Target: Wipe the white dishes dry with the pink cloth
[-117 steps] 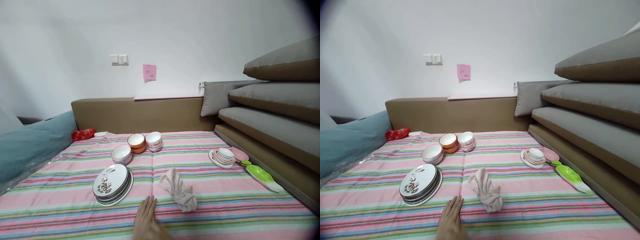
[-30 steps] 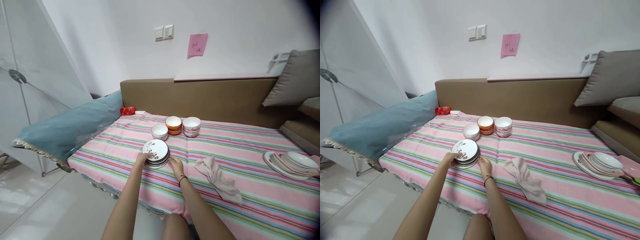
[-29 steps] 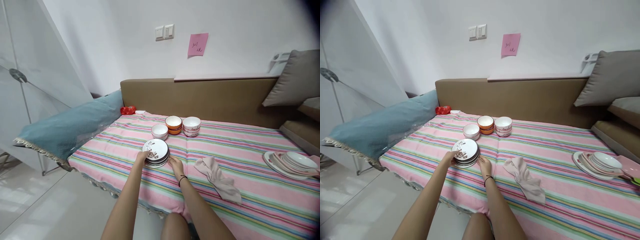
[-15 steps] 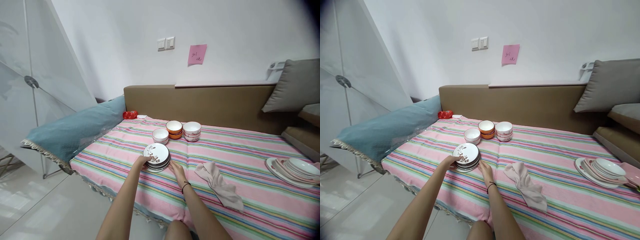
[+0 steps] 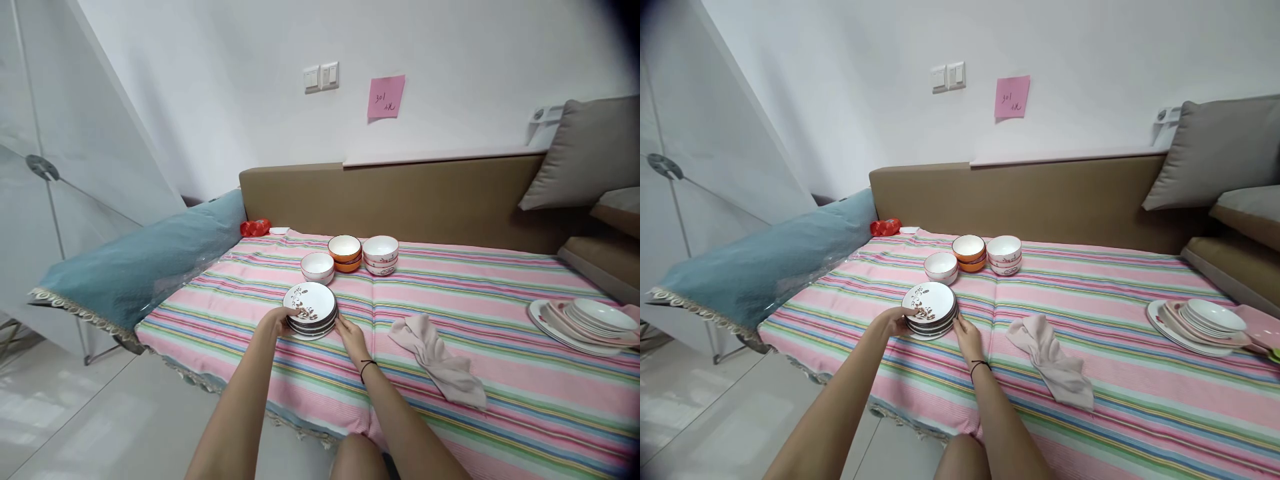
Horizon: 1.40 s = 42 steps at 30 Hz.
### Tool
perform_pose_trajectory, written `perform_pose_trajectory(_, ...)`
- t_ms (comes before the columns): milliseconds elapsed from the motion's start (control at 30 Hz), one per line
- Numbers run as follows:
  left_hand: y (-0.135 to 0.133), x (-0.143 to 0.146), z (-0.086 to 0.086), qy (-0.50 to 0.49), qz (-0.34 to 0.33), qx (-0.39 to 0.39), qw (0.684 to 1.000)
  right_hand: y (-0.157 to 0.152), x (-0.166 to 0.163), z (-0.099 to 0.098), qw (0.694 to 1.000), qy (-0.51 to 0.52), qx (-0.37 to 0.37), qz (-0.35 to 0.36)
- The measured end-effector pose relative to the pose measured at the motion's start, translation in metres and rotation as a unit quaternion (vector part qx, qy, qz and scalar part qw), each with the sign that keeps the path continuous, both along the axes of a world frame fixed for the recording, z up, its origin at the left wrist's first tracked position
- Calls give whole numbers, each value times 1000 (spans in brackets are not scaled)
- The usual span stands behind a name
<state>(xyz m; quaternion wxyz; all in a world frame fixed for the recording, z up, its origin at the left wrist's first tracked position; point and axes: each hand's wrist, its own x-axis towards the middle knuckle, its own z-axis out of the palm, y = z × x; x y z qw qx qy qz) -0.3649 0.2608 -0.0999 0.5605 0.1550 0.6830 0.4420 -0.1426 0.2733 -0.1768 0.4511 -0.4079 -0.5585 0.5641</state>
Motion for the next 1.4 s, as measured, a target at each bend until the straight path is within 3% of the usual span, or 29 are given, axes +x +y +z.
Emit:
perform_pose_trajectory(100, -3, 6, 4, -9, 3, -39, 999, 1, -1, 0, 1000, -10, 0, -2)
perform_pose_trajectory(500, -8, 24, 8, -59, 27, 26, 998, 6, -4, -10, 1000, 1, -10, -17)
perform_pose_trajectory(867, -21, 39, -11, -41, 120, 115, 985, 9, -2, -12, 999, 32, -20, -20)
perform_pose_trajectory(1200, -41, 33, -5, -105, 168, 145, 969, 8, -3, -13, 997, 63, -34, 6)
perform_pose_trajectory(1400, -51, 13, -1, -120, 194, 177, 957, 9, -3, -18, 995, 88, -46, 6)
